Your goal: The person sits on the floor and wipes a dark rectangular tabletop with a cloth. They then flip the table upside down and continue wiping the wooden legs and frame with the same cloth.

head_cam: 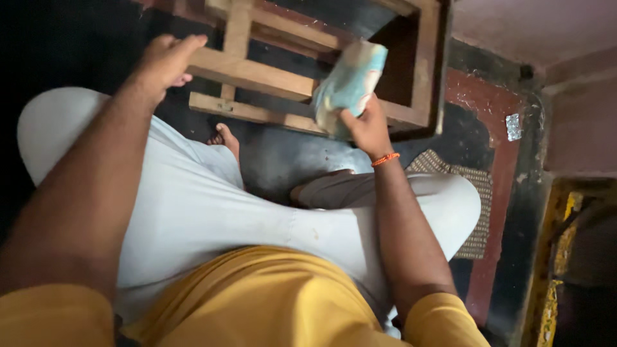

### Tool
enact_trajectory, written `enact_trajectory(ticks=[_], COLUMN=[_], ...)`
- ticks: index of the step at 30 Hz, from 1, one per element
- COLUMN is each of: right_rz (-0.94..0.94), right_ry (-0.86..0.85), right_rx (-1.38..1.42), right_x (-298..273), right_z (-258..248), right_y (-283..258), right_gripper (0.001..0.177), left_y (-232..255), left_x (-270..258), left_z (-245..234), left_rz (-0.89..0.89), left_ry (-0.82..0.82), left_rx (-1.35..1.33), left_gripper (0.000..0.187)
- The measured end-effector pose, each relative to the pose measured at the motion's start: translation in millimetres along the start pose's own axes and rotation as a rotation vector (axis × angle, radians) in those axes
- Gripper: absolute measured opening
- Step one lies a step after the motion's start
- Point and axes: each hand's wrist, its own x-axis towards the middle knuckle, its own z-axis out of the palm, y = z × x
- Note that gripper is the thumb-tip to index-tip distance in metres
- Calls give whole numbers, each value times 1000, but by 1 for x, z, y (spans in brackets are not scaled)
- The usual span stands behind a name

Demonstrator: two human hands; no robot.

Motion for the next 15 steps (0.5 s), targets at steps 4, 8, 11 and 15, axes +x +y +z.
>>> enact_trajectory(ticks=[4, 8, 11, 15], right_rz=[-18, 243, 400, 477], right_ry=[-103, -206, -206, -288], right_rx=[-7, 308, 287, -35], right_x=[31, 70, 73, 66], right_z=[-9, -30, -60, -110], right_y=[-18, -30, -46, -40], right_gripper=[42, 47, 52, 64], left_y=[41, 76, 107, 135], left_x=[-17, -33, -50, -58], left_z=[28, 49, 64, 74], left_rz=[301, 399, 488, 565], left_ry=[48, 28, -145, -489], left_rx=[-145, -222, -403, -406], left_gripper=[53, 49, 48, 41])
